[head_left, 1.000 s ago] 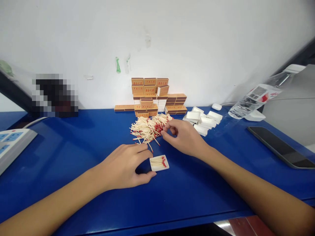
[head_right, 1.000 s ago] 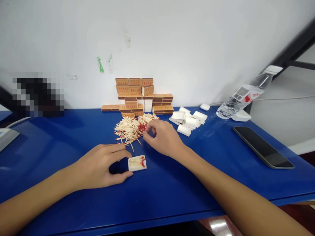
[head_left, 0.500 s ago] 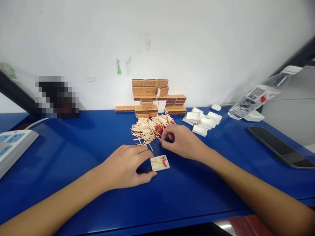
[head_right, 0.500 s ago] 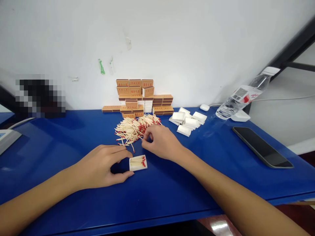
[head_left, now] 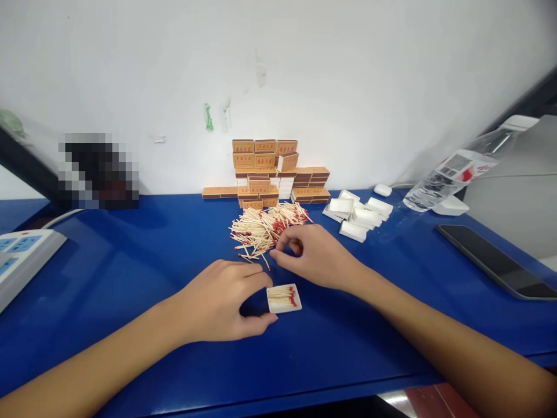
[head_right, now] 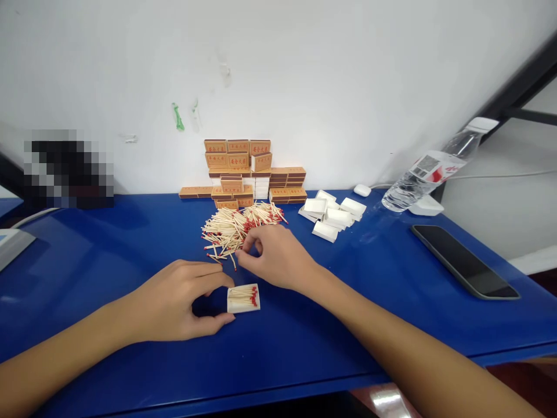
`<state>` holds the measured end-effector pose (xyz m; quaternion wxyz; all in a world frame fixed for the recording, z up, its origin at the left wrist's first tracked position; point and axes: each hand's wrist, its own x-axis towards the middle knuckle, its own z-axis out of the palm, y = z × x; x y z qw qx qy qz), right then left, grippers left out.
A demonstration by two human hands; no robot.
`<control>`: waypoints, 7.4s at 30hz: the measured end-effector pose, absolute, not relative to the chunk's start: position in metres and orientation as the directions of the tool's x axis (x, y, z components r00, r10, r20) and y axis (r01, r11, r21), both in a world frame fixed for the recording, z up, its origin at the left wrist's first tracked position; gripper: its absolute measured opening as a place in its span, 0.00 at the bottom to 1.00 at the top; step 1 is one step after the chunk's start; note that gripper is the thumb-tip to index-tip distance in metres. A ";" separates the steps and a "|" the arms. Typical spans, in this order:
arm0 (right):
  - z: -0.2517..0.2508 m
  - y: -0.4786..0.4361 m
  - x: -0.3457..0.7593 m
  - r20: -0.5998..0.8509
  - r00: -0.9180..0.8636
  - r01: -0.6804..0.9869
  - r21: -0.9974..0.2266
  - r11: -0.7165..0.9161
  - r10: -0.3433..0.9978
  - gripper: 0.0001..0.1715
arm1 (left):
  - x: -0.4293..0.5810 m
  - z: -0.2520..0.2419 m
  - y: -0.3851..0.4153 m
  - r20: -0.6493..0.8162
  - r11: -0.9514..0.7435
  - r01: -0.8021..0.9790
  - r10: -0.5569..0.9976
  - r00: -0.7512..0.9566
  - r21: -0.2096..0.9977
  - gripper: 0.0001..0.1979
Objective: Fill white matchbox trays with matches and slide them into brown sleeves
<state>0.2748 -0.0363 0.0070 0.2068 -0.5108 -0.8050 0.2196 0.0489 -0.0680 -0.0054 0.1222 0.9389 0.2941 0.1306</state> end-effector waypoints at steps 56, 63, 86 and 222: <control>0.005 -0.029 0.285 0.081 -0.636 0.668 -0.441 0.600 0.768 0.05 | 0.049 -0.005 -0.082 0.192 -0.856 0.468 0.508 0.840 0.219 0.12; 0.028 -0.042 0.301 0.006 -0.667 0.609 -0.573 0.549 0.745 0.08 | 0.045 -0.005 -0.070 0.147 -0.776 0.565 0.617 0.773 0.281 0.10; 0.026 -0.046 0.300 0.024 -0.722 0.565 -0.557 0.609 0.692 0.01 | 0.045 -0.008 -0.068 0.181 -0.786 0.570 0.613 0.769 0.240 0.11; 0.005 -0.018 0.238 0.173 -0.741 0.604 -0.251 0.756 0.649 0.09 | 0.040 0.024 -0.069 0.103 -0.651 0.759 0.754 0.649 -0.016 0.24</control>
